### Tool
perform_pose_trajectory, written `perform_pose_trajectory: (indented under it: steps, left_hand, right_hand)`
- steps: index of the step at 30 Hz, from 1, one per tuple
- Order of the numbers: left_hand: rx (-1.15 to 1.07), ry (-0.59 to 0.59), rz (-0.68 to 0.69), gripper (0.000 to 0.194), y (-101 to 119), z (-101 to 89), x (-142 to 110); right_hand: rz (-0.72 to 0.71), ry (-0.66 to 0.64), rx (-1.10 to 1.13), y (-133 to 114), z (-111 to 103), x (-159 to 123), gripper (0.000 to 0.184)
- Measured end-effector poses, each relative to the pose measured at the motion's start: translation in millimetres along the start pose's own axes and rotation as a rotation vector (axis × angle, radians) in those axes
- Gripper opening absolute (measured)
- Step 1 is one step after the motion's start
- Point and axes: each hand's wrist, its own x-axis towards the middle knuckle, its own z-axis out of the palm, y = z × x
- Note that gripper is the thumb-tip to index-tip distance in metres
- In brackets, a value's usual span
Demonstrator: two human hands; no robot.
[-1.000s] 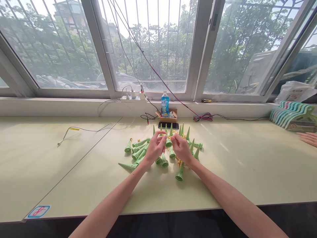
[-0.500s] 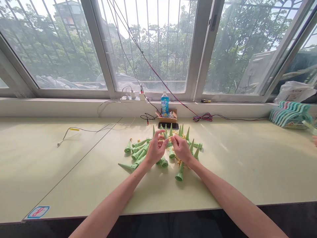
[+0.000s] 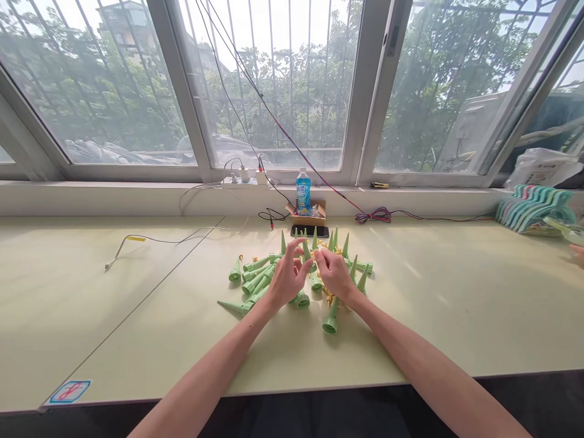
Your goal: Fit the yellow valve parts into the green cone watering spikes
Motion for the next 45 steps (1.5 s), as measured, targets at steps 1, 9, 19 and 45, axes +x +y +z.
perform_pose_trajectory:
  steps: [1,9,19,45]
  left_hand:
    - [-0.002,0.001,-0.001,0.050,0.1,0.5,0.0]
    - [-0.082,0.145,-0.146,0.045,9.7,0.1,5.1]
    - [-0.382,-0.013,-0.477,0.044,9.3,-4.1,8.4]
    - [-0.230,-0.047,-0.310,0.042,12.7,-2.9,4.3]
  right_hand:
    - [-0.002,0.006,0.002,-0.4,0.1,-0.1,0.043]
    - [-0.012,0.102,0.018,0.2,-1.2,-1.0,0.040]
    - [-0.077,0.001,0.025,6.1,-0.5,-3.0,0.033]
    - [-0.007,0.025,0.012,2.6,-1.7,-1.5,0.040]
